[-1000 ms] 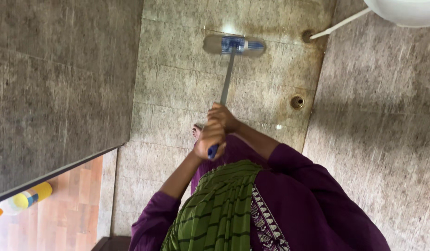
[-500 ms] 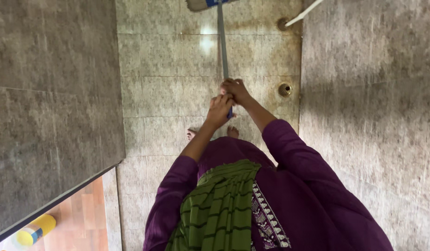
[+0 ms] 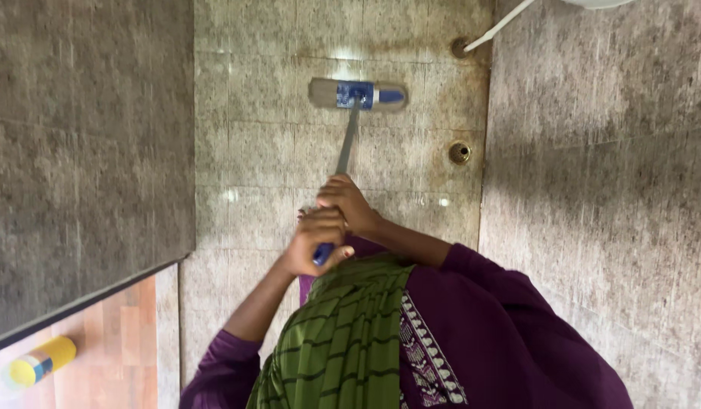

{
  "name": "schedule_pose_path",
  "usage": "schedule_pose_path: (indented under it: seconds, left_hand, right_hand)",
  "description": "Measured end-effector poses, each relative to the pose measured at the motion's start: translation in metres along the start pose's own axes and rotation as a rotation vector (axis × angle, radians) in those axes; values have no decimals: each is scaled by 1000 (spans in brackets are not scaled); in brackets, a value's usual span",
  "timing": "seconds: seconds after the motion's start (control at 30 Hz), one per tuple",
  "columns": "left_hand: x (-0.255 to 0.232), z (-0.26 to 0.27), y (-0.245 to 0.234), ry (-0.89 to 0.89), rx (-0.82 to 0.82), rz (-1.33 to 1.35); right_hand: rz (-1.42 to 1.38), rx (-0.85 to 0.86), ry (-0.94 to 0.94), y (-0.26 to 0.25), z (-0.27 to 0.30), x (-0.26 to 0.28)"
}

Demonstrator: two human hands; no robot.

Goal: The person scrubs the floor in a bathroom using a long-handled brush, moving it back and forth across the tiles.

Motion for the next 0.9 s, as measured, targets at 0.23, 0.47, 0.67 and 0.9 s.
schedule_pose_path:
  seconds: [0.23,0.47,0.67,0.9]
  left_hand:
    - [-50,-43,6,224,-117,136]
    - [-45,-47,14,266,-172,73]
    - [45,-39,50,262,-147,47]
    - [169,-75,90,59,224,-142]
  right_hand:
    - [-498,-229,-128,24,20,-10]
    - [-412,-199,-342,-7,20,-5]
    - [-84,-356,-361,-6,27,-76]
    - [-23,-295,-202,-62,2,-150]
Point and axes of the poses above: each hand's wrist, its own z-axis away from the middle knuckle, its own y-axis out of the palm, x = y × z, the point moved 9 cm from there along -z, towards the middle knuckle, and after that the axes turned 1 degree about -y, right-handed, at the moved point
